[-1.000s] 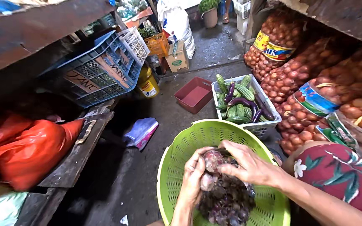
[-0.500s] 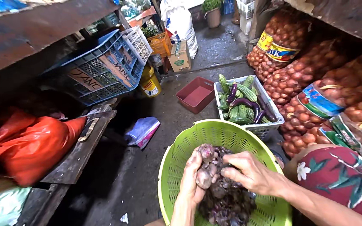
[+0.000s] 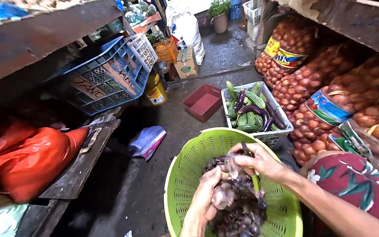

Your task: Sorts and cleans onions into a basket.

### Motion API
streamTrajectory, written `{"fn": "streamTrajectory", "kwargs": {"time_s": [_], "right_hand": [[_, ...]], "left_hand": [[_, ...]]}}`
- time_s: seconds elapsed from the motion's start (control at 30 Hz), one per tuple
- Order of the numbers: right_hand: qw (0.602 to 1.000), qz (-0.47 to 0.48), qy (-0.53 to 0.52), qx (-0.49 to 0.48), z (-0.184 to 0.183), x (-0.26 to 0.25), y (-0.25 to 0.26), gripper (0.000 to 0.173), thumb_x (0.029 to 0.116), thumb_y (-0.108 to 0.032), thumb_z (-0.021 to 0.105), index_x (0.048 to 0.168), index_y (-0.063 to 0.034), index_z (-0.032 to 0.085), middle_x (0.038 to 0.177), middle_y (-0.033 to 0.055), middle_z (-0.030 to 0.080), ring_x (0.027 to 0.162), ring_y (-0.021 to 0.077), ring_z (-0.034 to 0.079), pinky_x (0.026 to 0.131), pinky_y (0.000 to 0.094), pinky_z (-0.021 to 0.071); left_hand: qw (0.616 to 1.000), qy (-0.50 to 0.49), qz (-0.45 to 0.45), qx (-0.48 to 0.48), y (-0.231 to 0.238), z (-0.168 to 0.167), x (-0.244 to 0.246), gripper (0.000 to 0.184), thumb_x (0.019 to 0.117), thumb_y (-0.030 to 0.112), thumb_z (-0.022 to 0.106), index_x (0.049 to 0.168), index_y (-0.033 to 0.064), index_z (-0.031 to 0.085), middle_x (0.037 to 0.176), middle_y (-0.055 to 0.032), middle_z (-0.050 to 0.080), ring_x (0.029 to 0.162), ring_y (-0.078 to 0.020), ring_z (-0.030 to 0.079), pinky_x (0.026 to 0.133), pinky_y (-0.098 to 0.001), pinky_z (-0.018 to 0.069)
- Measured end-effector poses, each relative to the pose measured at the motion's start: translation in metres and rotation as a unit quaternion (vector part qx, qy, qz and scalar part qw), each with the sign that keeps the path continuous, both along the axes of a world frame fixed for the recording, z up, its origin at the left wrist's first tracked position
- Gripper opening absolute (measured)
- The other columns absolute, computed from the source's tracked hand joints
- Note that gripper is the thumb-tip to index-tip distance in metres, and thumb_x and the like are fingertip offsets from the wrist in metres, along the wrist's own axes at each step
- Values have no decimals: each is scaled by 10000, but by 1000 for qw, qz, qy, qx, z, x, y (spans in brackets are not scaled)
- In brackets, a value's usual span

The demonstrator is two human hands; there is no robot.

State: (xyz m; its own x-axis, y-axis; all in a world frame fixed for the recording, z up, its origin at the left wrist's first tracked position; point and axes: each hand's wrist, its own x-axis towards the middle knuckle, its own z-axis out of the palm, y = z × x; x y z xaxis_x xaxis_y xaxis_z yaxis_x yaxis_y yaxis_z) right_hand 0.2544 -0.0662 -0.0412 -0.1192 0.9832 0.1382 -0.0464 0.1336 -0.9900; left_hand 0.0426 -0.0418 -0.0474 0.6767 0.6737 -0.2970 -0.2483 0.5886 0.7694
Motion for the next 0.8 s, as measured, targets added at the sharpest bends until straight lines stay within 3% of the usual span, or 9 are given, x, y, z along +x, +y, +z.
{"fn": "streamTrajectory", "kwargs": {"time_s": [0.07,0.13,0.3,0.4,0.47,0.57,0.63,0.7,0.8], "right_hand": [[998,23,-43,30,-2,-2,-3,238,980,-275,634,1121,-102,717,877,-61,706,616,-28,591,526,155,491],[995,1,-74,71,-7,-6,-4,278,968,-294,644,1131,-92,742,965,-41,692,694,-34,604,579,139,510],[983,-121,-63,124,-10,-16,-5,140,913,-132,667,990,-80,771,904,-54,702,678,-55,585,587,122,492],[985,-125,-110,46,-5,-18,-9,213,935,-304,684,1013,-110,724,815,-73,661,584,-33,541,526,166,469],[979,-102,-176,7,-1,-16,-10,390,877,-444,748,1071,-106,725,871,-31,687,716,18,607,664,230,517],[953,-135,-252,102,-12,-21,-12,281,836,-258,782,1040,-64,771,1015,63,740,885,123,695,784,311,576],[909,-177,-314,211,-23,-25,-13,200,824,-194,751,987,-83,781,1025,79,736,825,164,715,671,343,599],[848,-213,-370,313,-32,-26,-11,132,872,-195,675,936,-113,756,985,66,721,714,141,685,534,290,546],[790,-233,-407,394,-33,-25,-7,129,904,-153,591,868,-118,709,917,59,720,618,131,625,484,269,468]], "left_hand": [[997,-67,-17,-18,0,-8,1,249,972,334,637,1105,125,662,857,-54,726,601,-85,658,528,-216,554],[996,-86,-17,-13,1,-13,2,406,889,368,771,1192,149,614,905,-52,718,641,-99,670,550,-228,564],[996,-70,49,20,0,-17,8,482,845,231,813,1213,109,525,905,-85,718,576,-91,643,488,-202,522],[990,-61,126,32,1,-17,11,450,831,72,755,1195,85,491,897,-94,712,542,-79,613,463,-197,499],[981,-19,182,69,2,-14,12,478,797,-32,694,1196,74,453,913,-81,703,530,-61,596,434,-185,474],[962,30,249,111,0,-10,15,496,734,-108,690,1153,46,474,933,-88,694,550,-80,614,440,-206,501],[952,51,272,133,-1,-9,19,484,728,-99,716,1129,27,477,920,-98,688,566,-105,638,456,-229,532],[936,115,248,219,0,-10,16,511,756,-1,777,1169,20,477,967,-90,677,684,-110,684,560,-241,586],[847,227,140,461,5,-16,5,559,906,261,729,1366,0,551,1097,-87,691,906,-78,693,785,-245,595]]}}
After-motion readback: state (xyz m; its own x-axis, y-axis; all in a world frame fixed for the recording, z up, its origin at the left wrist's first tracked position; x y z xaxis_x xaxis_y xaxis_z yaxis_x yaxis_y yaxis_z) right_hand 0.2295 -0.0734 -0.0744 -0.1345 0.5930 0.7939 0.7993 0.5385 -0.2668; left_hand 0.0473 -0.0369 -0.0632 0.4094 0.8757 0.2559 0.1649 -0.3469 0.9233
